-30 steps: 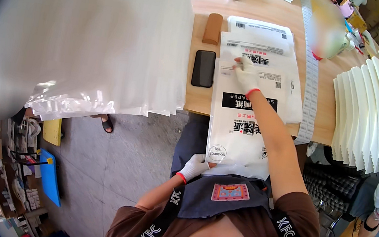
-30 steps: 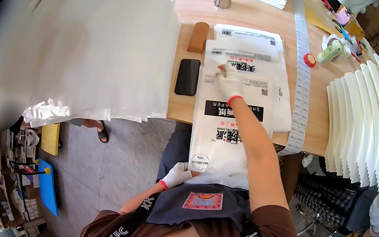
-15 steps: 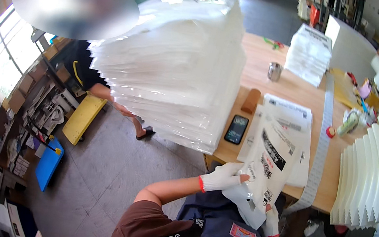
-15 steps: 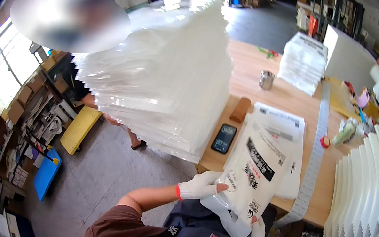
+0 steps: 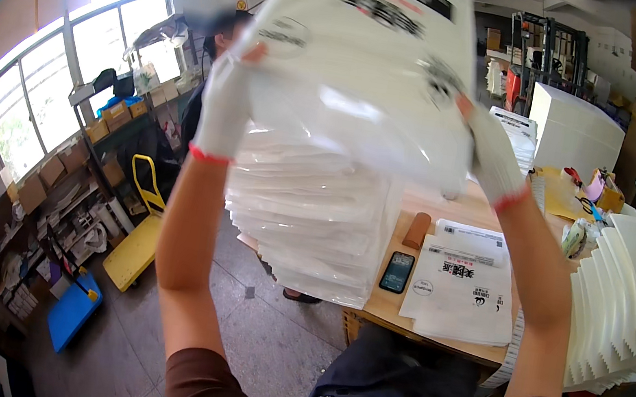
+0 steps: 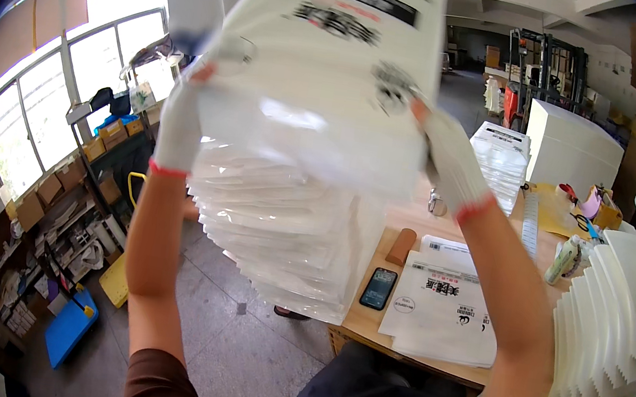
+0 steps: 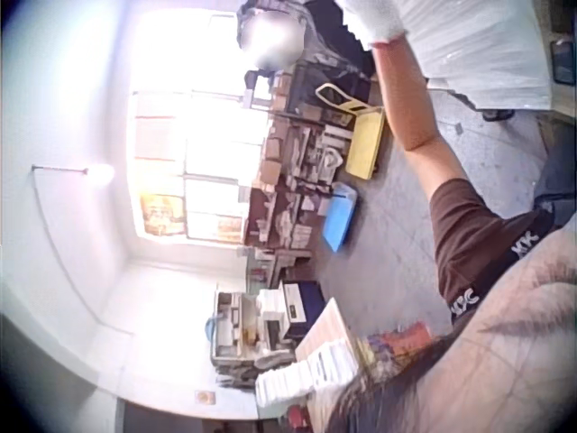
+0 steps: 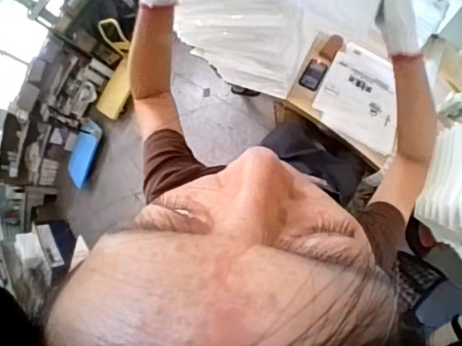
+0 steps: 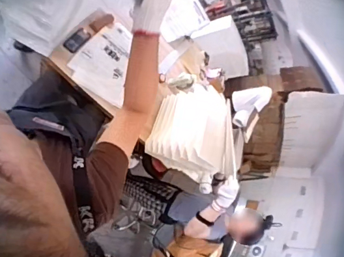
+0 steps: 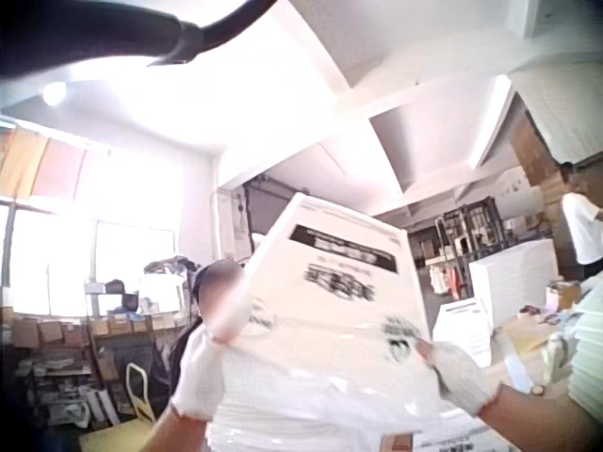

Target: The person picks up a stack of white paper sheets and places them into a white plastic bag. They then seal the bag and place it on a pile of other sealed bags on the table. This process is repeated multiple times.

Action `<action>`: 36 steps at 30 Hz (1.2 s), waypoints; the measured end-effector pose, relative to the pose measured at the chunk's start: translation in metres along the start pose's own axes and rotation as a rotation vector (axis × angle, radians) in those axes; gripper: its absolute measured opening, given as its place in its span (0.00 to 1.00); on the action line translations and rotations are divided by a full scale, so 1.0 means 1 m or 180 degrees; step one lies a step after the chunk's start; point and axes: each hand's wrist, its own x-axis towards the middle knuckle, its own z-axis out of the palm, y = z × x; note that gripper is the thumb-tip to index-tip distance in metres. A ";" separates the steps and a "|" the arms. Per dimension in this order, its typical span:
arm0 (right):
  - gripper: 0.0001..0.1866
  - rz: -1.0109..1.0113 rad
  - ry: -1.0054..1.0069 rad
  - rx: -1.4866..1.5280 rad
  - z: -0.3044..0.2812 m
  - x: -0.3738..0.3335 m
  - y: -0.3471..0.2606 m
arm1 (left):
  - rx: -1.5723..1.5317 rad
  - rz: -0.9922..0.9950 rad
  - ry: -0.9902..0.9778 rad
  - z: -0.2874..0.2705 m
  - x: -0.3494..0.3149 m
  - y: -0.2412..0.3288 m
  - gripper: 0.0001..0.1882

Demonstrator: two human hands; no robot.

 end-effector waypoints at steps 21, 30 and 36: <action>0.09 0.1371 -0.0427 -0.2011 -0.113 -0.134 0.021 | 0.0036 -0.1207 0.2138 -0.070 -0.346 -0.210 0.16; 0.05 -0.1572 0.1977 -0.6506 -0.227 -0.318 -0.147 | -0.0148 -0.2640 -0.1724 0.140 -0.556 -0.115 0.10; 0.16 0.0515 0.1792 -0.7382 -0.274 -0.384 -0.240 | -0.1388 -0.2045 -0.2742 0.287 -0.435 -0.049 0.09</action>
